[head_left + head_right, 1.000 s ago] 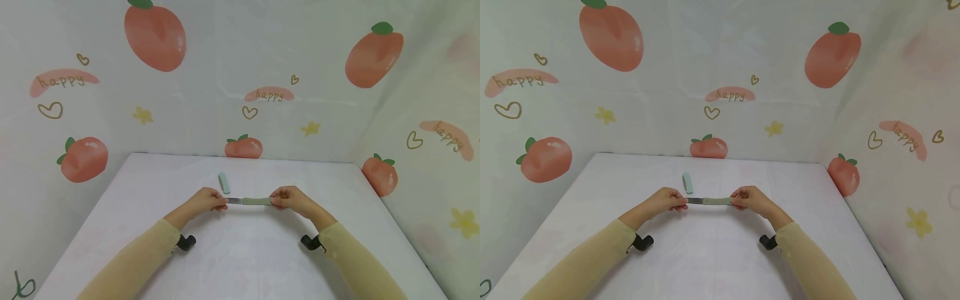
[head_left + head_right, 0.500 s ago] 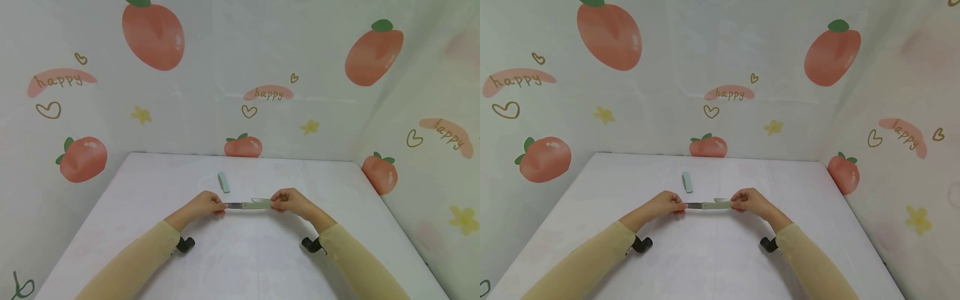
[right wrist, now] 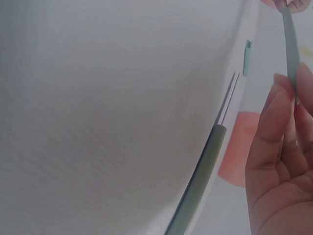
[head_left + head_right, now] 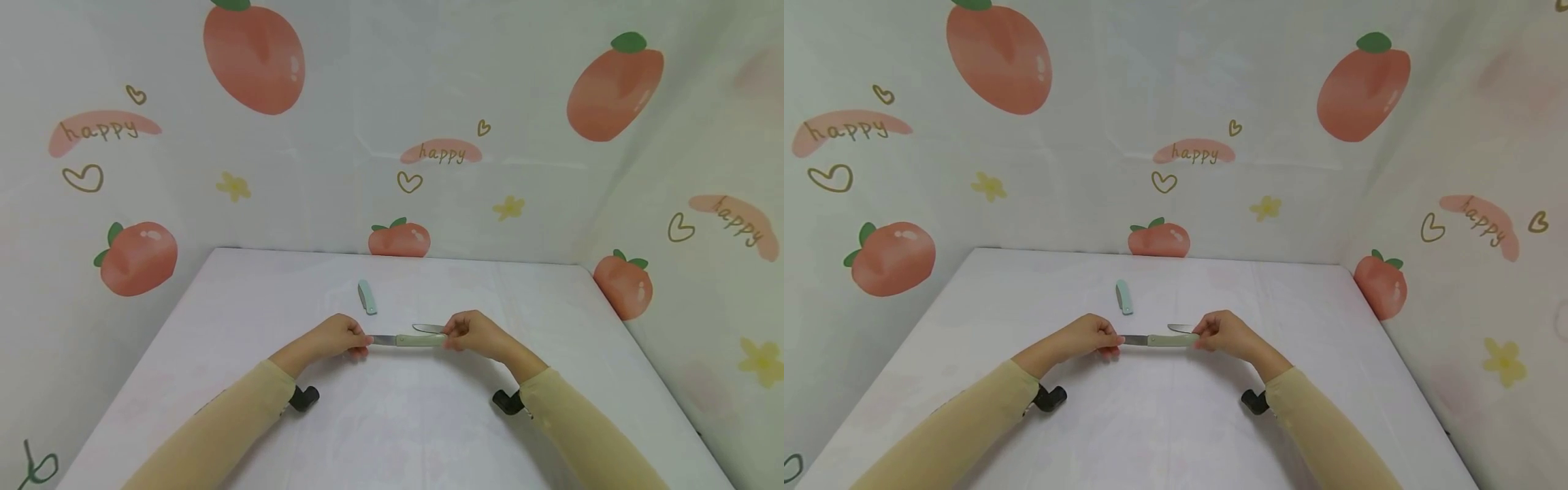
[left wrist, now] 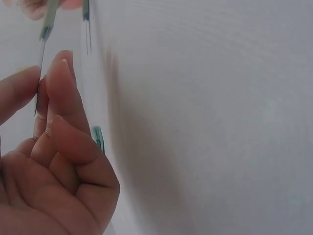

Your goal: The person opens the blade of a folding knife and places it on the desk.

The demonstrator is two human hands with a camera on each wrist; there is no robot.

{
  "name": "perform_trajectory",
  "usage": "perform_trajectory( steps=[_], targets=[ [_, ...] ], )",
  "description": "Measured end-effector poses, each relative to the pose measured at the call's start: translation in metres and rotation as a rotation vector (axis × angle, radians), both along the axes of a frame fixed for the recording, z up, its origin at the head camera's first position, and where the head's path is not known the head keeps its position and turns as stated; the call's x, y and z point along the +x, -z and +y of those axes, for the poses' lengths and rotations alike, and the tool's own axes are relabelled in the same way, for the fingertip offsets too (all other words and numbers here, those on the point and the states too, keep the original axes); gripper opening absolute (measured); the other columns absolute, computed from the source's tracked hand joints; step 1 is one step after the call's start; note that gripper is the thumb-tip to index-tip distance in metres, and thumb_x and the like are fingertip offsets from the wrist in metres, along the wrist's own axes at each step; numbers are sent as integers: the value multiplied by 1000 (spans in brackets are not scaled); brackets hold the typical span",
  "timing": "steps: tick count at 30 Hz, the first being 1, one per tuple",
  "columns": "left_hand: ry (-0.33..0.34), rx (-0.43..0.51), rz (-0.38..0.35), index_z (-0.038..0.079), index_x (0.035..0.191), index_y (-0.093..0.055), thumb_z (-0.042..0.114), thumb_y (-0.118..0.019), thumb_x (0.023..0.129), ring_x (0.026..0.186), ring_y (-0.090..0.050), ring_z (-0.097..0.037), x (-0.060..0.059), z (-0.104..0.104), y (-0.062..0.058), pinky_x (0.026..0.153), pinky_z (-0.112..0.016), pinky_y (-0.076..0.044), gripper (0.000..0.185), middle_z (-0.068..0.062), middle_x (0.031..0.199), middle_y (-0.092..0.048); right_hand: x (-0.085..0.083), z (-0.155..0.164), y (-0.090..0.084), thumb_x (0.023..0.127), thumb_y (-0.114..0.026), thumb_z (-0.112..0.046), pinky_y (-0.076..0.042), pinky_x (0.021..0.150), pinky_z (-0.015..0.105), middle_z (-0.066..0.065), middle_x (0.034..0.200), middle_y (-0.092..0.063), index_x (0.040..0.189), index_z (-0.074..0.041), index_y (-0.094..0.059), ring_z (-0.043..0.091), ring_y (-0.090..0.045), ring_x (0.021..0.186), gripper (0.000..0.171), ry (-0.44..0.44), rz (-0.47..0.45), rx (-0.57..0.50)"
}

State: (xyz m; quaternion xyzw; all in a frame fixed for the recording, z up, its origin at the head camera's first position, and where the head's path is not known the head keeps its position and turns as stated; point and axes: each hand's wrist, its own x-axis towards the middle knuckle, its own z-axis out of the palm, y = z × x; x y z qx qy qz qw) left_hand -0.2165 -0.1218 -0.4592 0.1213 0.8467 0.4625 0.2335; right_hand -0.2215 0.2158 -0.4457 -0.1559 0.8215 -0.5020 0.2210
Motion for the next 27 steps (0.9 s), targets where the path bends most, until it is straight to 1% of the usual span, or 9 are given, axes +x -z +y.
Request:
perform_trajectory(
  steps=[3,6,11,14,17,21,27],
  targets=[
    [15,-13,12,4,84,-67,24,-69,96,68,-65,-13,0,-1,-1,68,-28,-49,23,-2,75,-72,0,0,1,85,-78,-6,-52,69,31,2,79,-69,97,3,-69,14,-60,71,18,-11,-10,2],
    [19,-33,21,5,84,-66,24,-69,96,68,-63,-12,0,-1,-2,65,-27,-48,23,-2,74,-71,0,0,2,86,-78,-5,-55,70,30,4,82,-71,97,4,-69,13,-63,73,16,0,-43,2],
    [15,-99,43,7,83,-64,25,-70,95,68,-58,-12,0,1,-3,63,-27,-44,22,0,72,-69,0,0,3,86,-77,-2,-56,74,27,4,86,-71,100,6,-68,12,-65,78,19,51,-154,-31],
    [18,-135,64,8,83,-65,26,-71,95,68,-57,-12,-1,1,-2,63,-27,-43,22,0,72,-68,0,0,3,86,-76,0,-56,74,25,2,85,-70,99,7,-67,11,-64,78,17,78,-205,-56],
    [13,-158,78,10,84,-65,27,-70,95,69,-58,-12,-4,1,-1,64,-27,-44,22,1,73,-67,-1,1,4,86,-75,3,-56,72,25,1,83,-70,97,7,-67,11,-64,77,14,96,-226,-76],
    [-12,-182,87,10,86,-66,28,-68,97,70,-59,-12,-8,1,-1,65,-28,-46,21,2,76,-67,-2,2,5,87,-74,3,-56,72,25,3,83,-72,97,7,-68,12,-65,76,13,107,-232,-82],
    [-45,-212,124,10,86,-64,28,-65,99,68,-55,-14,-13,1,-4,62,-28,-44,23,0,76,-65,-4,4,7,86,-76,1,-55,70,25,2,82,-72,95,5,-69,11,-65,74,12,112,-224,-51]
  ],
)
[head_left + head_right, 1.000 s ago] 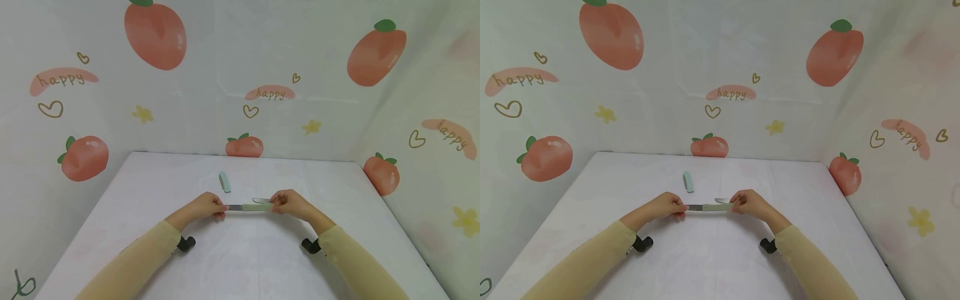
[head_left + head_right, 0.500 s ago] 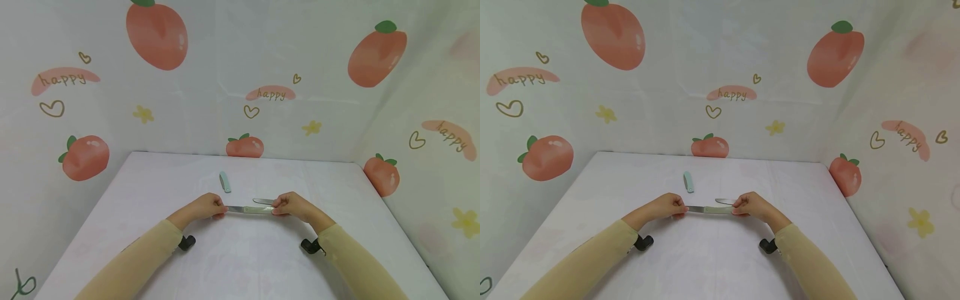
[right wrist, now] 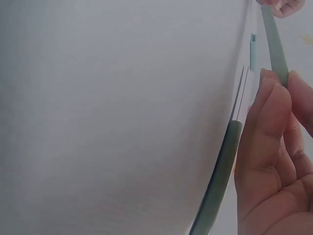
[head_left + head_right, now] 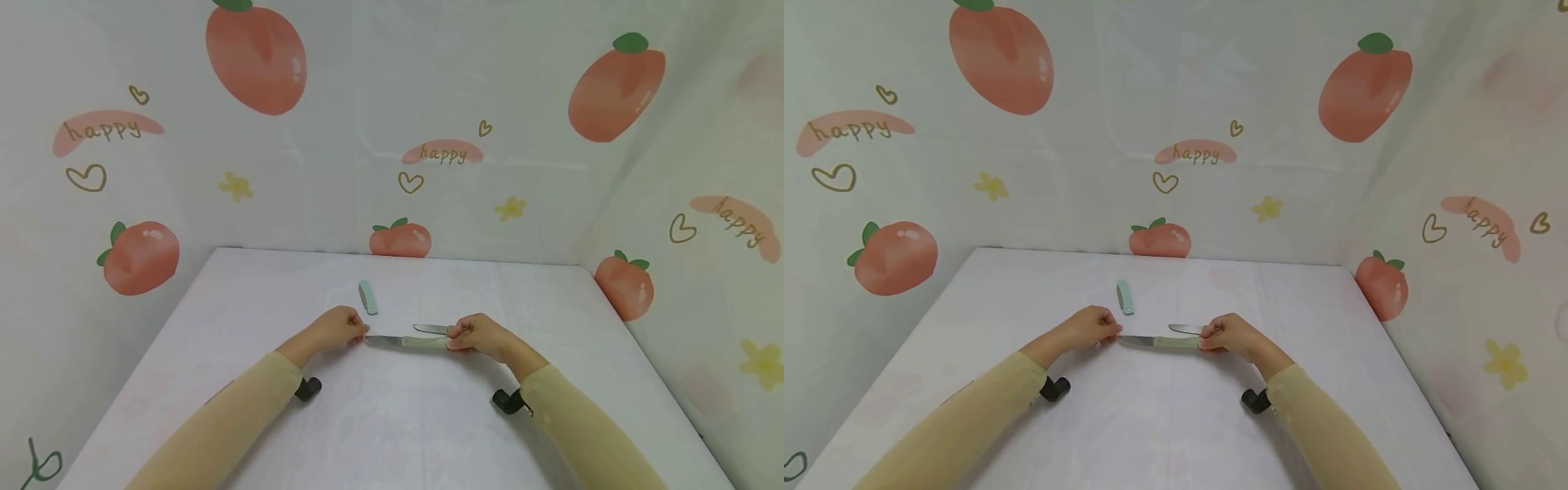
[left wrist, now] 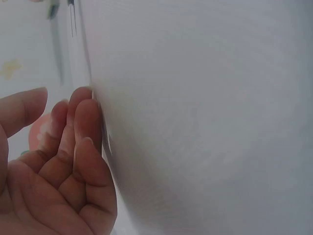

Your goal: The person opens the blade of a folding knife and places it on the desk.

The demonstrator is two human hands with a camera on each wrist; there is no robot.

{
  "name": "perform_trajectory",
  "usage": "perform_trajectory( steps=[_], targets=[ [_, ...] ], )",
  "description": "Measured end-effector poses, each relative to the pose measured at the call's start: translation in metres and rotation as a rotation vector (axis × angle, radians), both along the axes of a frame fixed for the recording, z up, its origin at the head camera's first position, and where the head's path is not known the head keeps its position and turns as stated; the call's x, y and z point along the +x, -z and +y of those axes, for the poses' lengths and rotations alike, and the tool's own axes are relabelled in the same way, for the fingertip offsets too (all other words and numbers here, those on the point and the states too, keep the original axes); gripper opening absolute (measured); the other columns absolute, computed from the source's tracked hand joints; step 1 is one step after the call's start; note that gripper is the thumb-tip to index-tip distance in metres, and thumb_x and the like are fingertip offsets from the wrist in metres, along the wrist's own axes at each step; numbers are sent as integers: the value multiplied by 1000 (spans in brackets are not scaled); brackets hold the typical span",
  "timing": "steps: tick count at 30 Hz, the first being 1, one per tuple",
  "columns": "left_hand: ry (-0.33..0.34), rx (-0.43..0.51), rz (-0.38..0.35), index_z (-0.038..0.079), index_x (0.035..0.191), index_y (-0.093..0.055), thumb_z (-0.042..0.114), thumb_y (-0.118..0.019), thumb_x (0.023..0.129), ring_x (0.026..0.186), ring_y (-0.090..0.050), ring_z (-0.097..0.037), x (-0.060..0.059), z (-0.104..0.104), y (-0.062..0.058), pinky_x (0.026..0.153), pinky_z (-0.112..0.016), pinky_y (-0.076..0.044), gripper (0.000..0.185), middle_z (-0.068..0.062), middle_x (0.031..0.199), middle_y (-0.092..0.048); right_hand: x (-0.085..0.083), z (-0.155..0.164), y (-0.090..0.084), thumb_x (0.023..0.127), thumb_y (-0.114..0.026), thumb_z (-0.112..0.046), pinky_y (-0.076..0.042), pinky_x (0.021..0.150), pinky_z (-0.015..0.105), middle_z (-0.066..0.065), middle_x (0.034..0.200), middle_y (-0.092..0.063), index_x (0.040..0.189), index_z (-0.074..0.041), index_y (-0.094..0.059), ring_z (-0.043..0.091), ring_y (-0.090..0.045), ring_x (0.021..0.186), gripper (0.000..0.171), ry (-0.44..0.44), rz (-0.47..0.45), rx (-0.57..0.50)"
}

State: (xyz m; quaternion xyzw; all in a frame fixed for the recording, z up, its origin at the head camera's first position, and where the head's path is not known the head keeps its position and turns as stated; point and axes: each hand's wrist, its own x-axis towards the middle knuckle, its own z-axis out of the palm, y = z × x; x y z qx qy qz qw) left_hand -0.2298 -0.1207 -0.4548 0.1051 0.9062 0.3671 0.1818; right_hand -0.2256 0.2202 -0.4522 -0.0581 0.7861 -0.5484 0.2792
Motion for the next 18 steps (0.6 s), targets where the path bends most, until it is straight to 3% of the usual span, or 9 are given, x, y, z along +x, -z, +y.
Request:
perform_trajectory(
  steps=[6,12,18],
  targets=[
    [-79,15,57,10,89,-63,28,-62,100,67,-53,-14,-12,4,-2,61,-27,-43,21,-1,80,-65,0,-2,1,85,-76,2,-55,70,24,1,81,-72,94,4,-69,10,-65,73,11,8,9,28],
    [-156,38,116,9,92,-62,26,-63,99,66,-53,-15,-21,9,-4,60,-27,-43,18,-3,80,-62,-1,-2,4,87,-76,-3,-52,66,24,1,80,-71,96,3,-69,10,-64,70,13,11,41,123],
    [-213,3,169,9,95,-61,25,-64,98,68,-54,-17,-27,13,-4,61,-28,-44,16,-3,81,-59,-1,-5,5,87,-77,-4,-51,63,25,3,79,-70,98,2,-70,11,-63,67,14,8,79,196]
  ],
)
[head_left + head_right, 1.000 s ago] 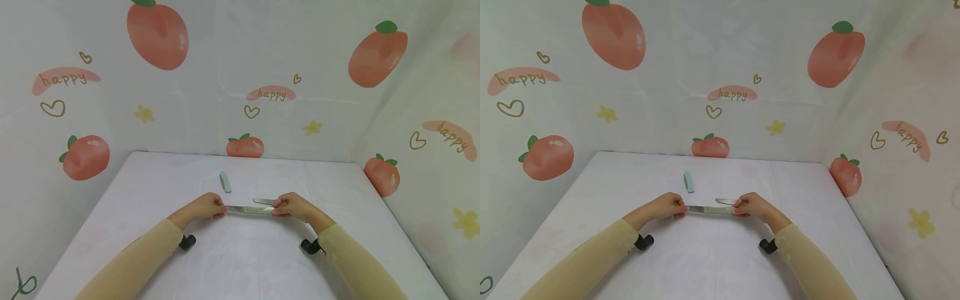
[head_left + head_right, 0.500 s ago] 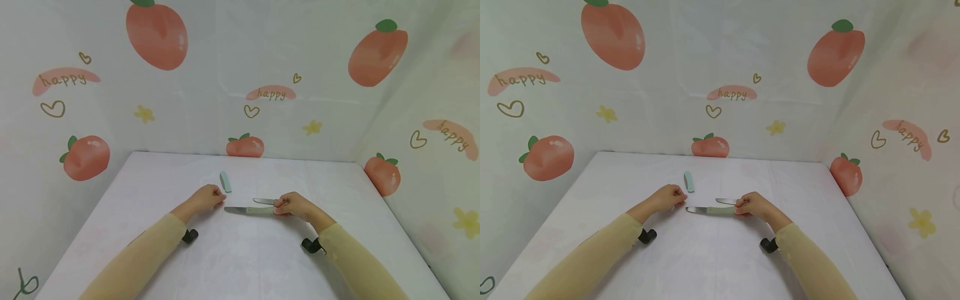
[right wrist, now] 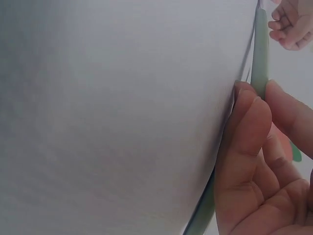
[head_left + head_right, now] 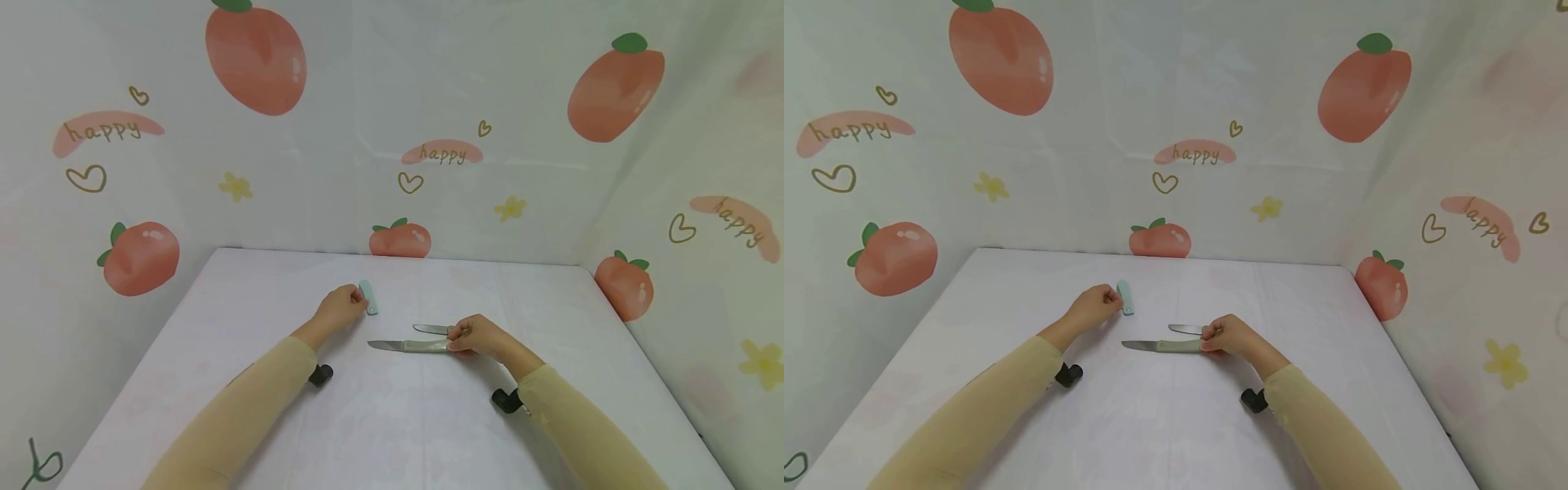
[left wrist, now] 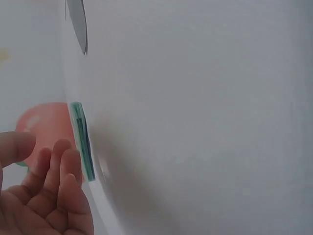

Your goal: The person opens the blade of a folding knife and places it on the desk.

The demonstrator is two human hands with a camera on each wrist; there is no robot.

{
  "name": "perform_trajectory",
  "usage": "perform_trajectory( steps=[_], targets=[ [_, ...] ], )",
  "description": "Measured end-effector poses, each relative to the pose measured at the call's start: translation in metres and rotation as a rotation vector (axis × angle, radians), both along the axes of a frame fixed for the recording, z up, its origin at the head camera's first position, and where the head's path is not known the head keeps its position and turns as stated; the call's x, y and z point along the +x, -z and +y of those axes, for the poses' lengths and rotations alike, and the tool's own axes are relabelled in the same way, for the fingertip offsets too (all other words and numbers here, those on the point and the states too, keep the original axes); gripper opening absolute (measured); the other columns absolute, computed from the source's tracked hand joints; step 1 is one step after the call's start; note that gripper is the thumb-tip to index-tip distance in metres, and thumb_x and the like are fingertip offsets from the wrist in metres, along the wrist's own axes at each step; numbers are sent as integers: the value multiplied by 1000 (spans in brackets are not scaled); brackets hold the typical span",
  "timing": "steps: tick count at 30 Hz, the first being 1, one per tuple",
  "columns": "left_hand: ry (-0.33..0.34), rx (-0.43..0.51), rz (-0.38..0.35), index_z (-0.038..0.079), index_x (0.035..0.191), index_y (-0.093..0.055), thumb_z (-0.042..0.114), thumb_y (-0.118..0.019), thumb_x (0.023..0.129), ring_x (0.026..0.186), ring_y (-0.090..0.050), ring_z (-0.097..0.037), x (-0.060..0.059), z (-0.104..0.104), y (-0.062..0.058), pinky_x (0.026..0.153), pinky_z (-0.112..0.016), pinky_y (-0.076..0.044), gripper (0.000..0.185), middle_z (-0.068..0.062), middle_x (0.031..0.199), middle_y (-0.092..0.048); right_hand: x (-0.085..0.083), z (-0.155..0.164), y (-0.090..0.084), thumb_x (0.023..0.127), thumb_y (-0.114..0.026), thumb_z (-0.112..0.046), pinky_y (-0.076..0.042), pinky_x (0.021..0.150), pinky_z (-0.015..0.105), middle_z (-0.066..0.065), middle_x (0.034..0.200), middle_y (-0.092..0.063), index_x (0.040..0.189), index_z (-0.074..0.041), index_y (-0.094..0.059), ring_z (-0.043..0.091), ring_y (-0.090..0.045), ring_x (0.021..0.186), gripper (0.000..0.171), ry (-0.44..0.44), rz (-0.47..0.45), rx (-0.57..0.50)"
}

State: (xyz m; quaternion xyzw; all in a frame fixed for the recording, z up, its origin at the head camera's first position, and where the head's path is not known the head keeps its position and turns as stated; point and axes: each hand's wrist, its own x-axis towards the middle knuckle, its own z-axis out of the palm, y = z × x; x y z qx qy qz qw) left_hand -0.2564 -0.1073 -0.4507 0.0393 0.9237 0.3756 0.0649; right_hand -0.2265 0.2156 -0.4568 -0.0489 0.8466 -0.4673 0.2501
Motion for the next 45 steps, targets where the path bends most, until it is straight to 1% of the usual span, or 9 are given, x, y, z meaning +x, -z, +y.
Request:
perform_trajectory(
  steps=[5,9,16,22,28,31,34,38,45],
  targets=[
    [-34,-30,5,7,99,-61,24,-61,98,74,-55,-20,-6,3,0,66,-31,-45,17,-5,85,-61,1,-2,-3,88,-76,-4,-53,63,27,5,79,-70,97,2,-69,12,-64,67,14,11,0,32],
    [-58,-54,2,6,103,-61,25,-61,98,83,-57,-23,-12,5,2,75,-36,-47,20,-7,91,-64,1,-3,-4,88,-76,-4,-53,63,27,5,77,-69,95,2,-68,13,-64,66,12,11,11,57],
    [-100,-77,-45,3,119,-55,31,-61,98,94,-59,-27,-23,8,9,84,-41,-48,36,-13,107,-65,2,-6,-1,87,-78,-7,-51,59,25,4,72,-68,86,-1,-68,11,-62,62,11,22,43,138],
    [-136,-93,-44,-3,125,-48,35,-63,97,104,-59,-34,-29,11,10,93,-45,-47,50,-22,115,-62,3,-8,1,86,-79,-8,-51,58,24,3,70,-67,82,-3,-68,10,-61,61,13,24,65,185],
    [-104,-176,-65,-11,128,-46,37,-68,93,110,-58,-38,-30,18,7,96,-47,-47,64,-28,121,-57,2,-7,-3,87,-77,-8,-51,59,25,4,70,-67,82,-2,-69,11,-61,61,11,13,70,194],
    [-91,-213,-66,-15,128,-46,35,-71,92,112,-57,-40,-30,22,3,98,-48,-47,66,-30,122,-56,2,-6,-7,88,-77,-8,-52,60,25,3,70,-68,82,-2,-69,12,-62,62,12,5,70,192],
    [-85,-218,-83,-15,127,-49,31,-72,91,109,-59,-38,-30,24,-1,98,-47,-47,63,-29,120,-59,2,-4,-11,88,-77,-10,-53,63,27,4,72,-69,84,-2,-69,12,-64,66,12,-5,65,187],
    [-57,-223,-123,-13,123,-55,25,-74,90,99,-59,-30,-32,22,-5,95,-43,-49,53,-21,111,-64,2,-1,-17,90,-75,-11,-56,68,31,5,77,-70,87,-1,-71,15,-66,71,12,-8,57,172],
    [-13,-239,-198,-6,115,-60,24,-76,90,91,-56,-24,-33,20,-7,90,-38,-49,42,-11,99,-61,1,4,-25,90,-76,-13,-57,69,31,5,79,-70,91,2,-69,14,-65,71,16,-11,48,132]
  ],
)
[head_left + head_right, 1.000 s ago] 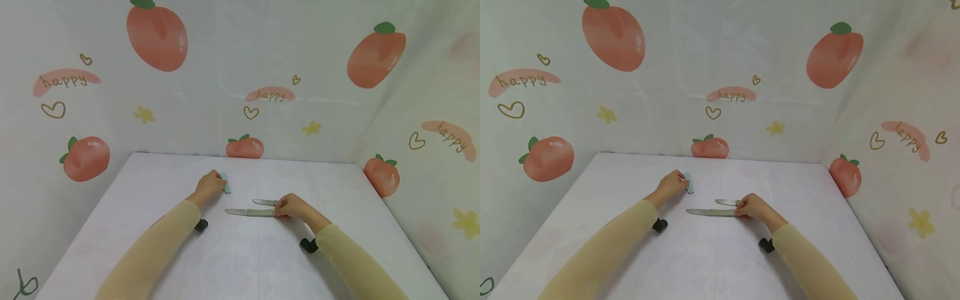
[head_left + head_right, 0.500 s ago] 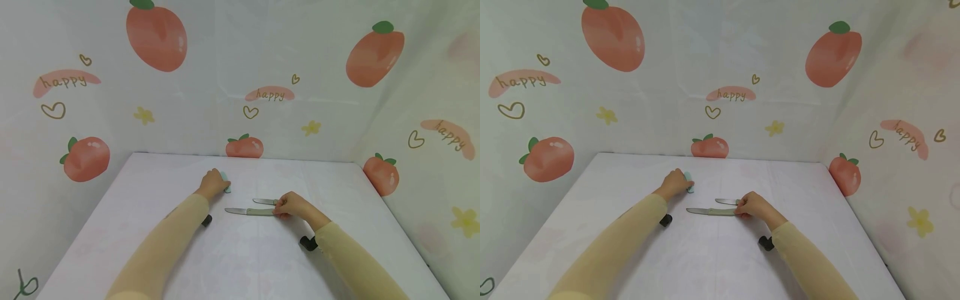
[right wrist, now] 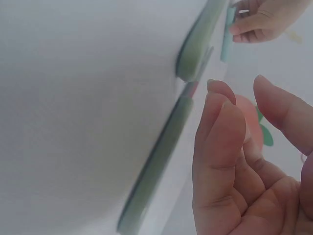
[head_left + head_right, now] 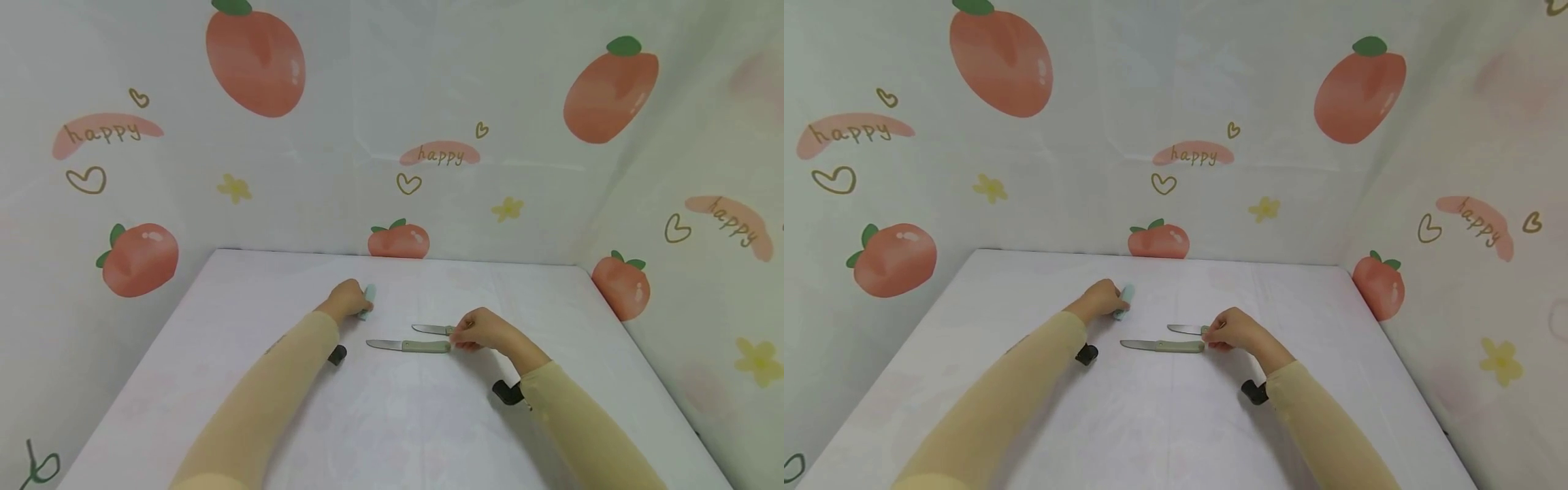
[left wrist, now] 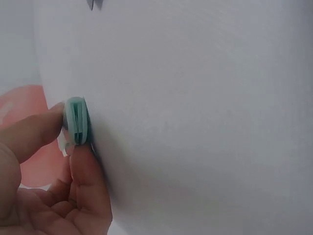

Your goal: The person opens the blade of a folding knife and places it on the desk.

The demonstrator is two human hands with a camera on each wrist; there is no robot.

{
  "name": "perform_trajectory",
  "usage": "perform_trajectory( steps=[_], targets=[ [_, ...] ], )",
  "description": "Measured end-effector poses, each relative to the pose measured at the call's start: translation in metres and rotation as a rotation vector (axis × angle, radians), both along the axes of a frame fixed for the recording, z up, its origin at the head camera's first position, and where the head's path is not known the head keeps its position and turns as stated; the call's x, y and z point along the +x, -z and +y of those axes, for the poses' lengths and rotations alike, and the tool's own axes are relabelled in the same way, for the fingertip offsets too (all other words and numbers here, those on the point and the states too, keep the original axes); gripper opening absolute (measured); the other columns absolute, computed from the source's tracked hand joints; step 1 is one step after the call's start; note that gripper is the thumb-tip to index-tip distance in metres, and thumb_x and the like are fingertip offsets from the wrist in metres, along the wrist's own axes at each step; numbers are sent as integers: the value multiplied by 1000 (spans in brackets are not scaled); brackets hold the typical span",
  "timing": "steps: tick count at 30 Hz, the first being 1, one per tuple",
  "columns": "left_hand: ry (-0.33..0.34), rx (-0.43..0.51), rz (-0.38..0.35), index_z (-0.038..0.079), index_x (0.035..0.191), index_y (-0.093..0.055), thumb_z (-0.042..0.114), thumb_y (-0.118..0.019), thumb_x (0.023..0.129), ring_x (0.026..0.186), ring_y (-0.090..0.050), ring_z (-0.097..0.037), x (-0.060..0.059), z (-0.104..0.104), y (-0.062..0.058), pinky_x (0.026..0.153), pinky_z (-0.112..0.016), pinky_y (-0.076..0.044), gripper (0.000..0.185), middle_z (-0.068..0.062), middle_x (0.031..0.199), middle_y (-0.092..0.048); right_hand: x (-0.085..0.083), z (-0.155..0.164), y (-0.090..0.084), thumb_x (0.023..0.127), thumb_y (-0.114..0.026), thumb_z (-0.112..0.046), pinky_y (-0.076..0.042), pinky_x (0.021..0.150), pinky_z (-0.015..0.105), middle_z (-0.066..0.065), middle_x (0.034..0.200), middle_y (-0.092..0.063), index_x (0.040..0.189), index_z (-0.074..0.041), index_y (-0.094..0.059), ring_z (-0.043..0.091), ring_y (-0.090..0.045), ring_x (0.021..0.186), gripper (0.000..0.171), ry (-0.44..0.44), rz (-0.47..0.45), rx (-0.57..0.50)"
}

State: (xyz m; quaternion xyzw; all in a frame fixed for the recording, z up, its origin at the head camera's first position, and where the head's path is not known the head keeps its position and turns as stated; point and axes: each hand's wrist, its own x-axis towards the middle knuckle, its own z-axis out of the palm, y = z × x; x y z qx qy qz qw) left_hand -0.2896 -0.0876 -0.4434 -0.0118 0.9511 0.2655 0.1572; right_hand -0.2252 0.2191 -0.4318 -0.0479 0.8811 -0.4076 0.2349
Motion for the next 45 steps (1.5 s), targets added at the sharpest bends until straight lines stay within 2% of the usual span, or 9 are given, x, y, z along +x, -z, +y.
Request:
perform_trajectory(
  steps=[6,10,16,23,28,36,39,43,45],
  targets=[
    [20,33,-9,-3,115,-56,22,-75,91,88,-57,-22,2,0,4,78,-32,-49,39,-10,100,-61,2,2,-8,91,-74,-14,-57,68,31,5,80,-70,91,1,-68,14,-64,70,16,-26,-2,-38],
    [27,54,9,0,117,-53,22,-74,92,91,-56,-23,2,-2,8,80,-33,-49,40,-11,104,-61,2,1,-16,93,-73,-15,-56,68,30,7,82,-70,93,1,-67,15,-63,70,17,-31,3,-74],
    [33,71,31,2,114,-57,22,-73,93,93,-57,-22,6,-6,9,81,-34,-49,34,-9,103,-62,-1,-7,-23,94,-71,-16,-54,69,30,7,81,-68,95,1,-67,15,-61,70,18,-53,24,-135],
    [32,167,111,6,111,-59,22,-72,93,93,-59,-22,10,-10,11,81,-35,-49,27,-8,105,-65,-5,-27,-24,95,-70,-15,-55,73,30,15,88,-69,99,2,-67,20,-64,77,18,-56,91,-185],
    [39,260,183,7,109,-60,22,-74,92,90,-60,-21,12,-8,12,80,-35,-49,26,-5,99,-67,-8,-42,-20,94,-71,-16,-55,74,32,9,86,-67,99,0,-68,21,-65,77,17,-45,188,-195],
    [52,382,274,9,110,-60,22,-75,92,88,-61,-17,25,-3,11,77,-33,-49,27,-3,99,-67,-11,-66,-17,97,-69,-16,-56,78,32,24,104,-68,104,0,-68,43,-67,95,17,29,273,-262],
    [69,432,314,8,110,-60,21,-75,92,88,-62,-16,33,1,10,79,-33,-50,27,-3,99,-67,-10,-74,-15,97,-68,-17,-56,78,33,24,106,-68,106,0,-68,39,-68,94,18,65,311,-272],
    [87,483,348,8,111,-59,22,-75,92,85,-62,-15,41,6,10,77,-32,-50,27,-3,98,-67,-11,-83,-8,97,-68,-17,-56,77,32,15,101,-70,109,-2,-68,26,-69,88,19,108,368,-274],
    [92,501,352,9,111,-59,23,-74,93,84,-61,-14,46,9,9,75,-30,-50,27,-2,98,-67,-12,-87,-5,98,-67,-18,-57,77,31,11,100,-69,113,-1,-67,24,-69,88,22,122,385,-281]
  ],
)
